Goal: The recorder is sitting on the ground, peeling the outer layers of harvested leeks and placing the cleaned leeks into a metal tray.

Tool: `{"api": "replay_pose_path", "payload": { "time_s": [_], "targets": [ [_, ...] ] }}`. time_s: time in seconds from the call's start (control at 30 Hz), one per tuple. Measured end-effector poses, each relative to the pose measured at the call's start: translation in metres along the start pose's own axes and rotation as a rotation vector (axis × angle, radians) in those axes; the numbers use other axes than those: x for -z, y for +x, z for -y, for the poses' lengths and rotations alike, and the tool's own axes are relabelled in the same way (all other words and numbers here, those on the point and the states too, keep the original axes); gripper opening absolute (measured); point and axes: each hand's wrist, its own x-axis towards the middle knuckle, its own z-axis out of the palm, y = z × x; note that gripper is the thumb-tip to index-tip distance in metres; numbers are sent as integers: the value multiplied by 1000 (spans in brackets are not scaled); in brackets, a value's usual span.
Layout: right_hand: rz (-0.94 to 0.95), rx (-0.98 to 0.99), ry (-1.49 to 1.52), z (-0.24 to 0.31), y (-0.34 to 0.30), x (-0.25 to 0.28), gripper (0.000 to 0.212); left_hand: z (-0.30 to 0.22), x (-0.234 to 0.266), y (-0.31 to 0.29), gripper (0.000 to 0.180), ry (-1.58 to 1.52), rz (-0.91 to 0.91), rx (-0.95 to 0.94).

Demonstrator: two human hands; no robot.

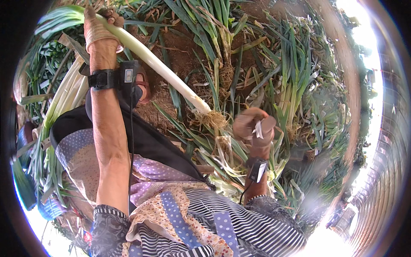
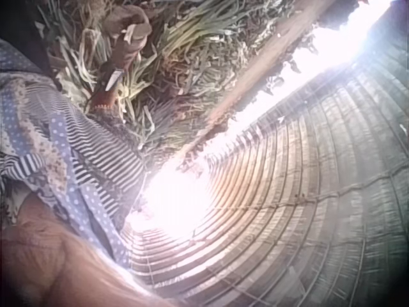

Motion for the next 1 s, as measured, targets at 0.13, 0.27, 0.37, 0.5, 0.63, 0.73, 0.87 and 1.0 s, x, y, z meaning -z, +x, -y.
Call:
{"api": "replay_pose_path", "payload": {
  "time_s": [0.13,0.27,0.37,0.5,0.63,0.73,0.87,1.0],
  "targets": [
    [-18,-28,-1834,-5,28,-60,69,-11,12,3,33,148,18,-72],
    [2,198,-1707,-28,36,-82,70,-7,0,-16,27,103,-33,-117],
    [109,132,-1874,-43,53,-92,70,-8,6,-12,27,86,-111,-75],
    [184,-15,-1872,-51,71,-85,68,-4,2,-15,30,145,-155,-107],
    [240,15,-1809,-57,73,-80,67,-7,3,-15,34,164,-123,-102],
    [236,-104,-1794,-58,73,-92,63,-9,3,-18,35,177,-127,-87],
    [229,-64,-1787,-57,68,-93,58,-7,-1,-28,33,192,-105,-46],
    [227,22,-1814,-58,63,-87,46,-6,5,-16,33,148,-68,-75]
  ]
}}
